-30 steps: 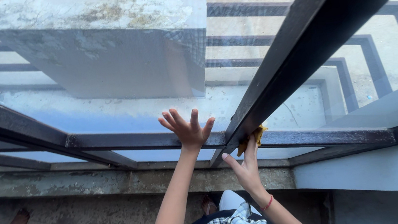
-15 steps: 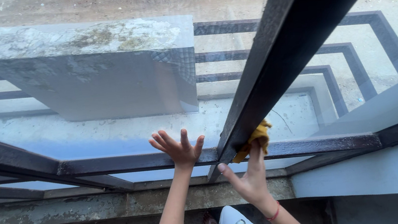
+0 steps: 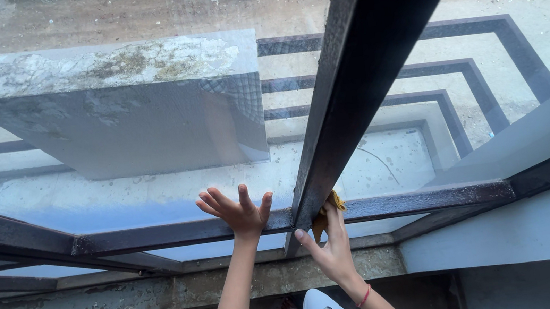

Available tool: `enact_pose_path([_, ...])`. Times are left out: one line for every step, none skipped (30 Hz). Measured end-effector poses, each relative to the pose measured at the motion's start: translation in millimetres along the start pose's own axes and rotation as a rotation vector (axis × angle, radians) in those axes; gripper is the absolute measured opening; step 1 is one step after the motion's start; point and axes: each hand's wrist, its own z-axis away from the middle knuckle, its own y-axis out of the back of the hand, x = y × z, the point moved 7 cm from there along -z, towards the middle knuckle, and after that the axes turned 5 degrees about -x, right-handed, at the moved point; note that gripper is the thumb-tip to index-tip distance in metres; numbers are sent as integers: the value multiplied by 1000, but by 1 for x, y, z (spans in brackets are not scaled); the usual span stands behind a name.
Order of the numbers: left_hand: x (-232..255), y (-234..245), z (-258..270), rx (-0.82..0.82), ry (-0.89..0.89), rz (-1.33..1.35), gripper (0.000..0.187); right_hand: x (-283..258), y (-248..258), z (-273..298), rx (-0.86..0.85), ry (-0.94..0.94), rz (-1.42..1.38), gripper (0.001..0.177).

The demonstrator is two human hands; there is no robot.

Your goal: The person wipes the black metal frame of a window using a yellow cloth, moving it along the horizontal and vertical bars.

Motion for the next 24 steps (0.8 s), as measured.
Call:
enact_pose_path([0,-2,0,4,11,4,82,-11,4,-1,14,63,70,86])
enact_pose_path([1,-4,0,7,23,9,82,-23,8,-1,27,126,139,88])
enact_pose_path([-2,-2,-1,9,29,5,82,-38,8,0,38,188,200,90])
enact_pose_path([-1,-2,-2,3,24,14,82,-49,13,-2,28,195,117,93])
enact_pose_path([2,-2,-2,-2,21,17,81,-60,22,-6,13,204,32,97])
enact_pose_path([1,-1,-2,-7,19,20,81,-72,29,-11,-4,211,-53,101])
enact_pose_path([2,0,-3,-10,14,15,81,-87,36,-17,-3,249,-47,100])
enact_pose_path([1,2,-4,-13,9,9,81,-101,43,-23,-2,286,-41,100])
enact_pose_path([3,1,-4,-17,7,8,80,-114,49,-26,1,321,-31,99])
enact_pose_path([3,2,-3,-10,7,6,80,-125,56,-25,2,340,-25,100])
enact_pose_path([3,2,-4,-1,4,5,81,-135,63,-22,6,359,-20,100])
enact_pose_path([3,2,-5,7,2,4,81,-144,67,-21,10,378,-15,101])
enact_pose_path([3,3,-5,7,3,3,80,-151,67,-22,26,422,38,102])
enact_pose_path([3,3,-5,6,4,2,80,-156,65,-21,41,467,91,103])
enact_pose_path([3,2,-5,5,4,4,80,-158,63,-20,60,508,146,105])
enact_pose_path([2,1,-5,4,7,4,80,-155,59,-20,104,526,207,107])
enact_pose_path([2,1,-4,0,11,5,80,-150,53,-19,146,540,271,109])
enact_pose_path([2,1,-4,-3,16,6,80,-142,47,-18,189,553,335,112])
enact_pose_path([2,1,-4,-4,15,6,80,-129,40,-18,165,534,320,113])
enact_pose_path([2,1,-5,-5,14,5,80,-116,33,-16,141,514,306,114])
enact_pose_path([2,2,-4,-6,15,2,80,-101,25,-13,114,496,291,116])
enact_pose_path([3,2,-4,-7,16,5,80,-82,17,-10,92,431,300,116])
enact_pose_path([3,2,-4,-5,18,6,80,-65,9,-8,68,369,309,117])
enact_pose_path([4,2,-5,-3,20,6,80,-47,2,-6,44,307,318,117])
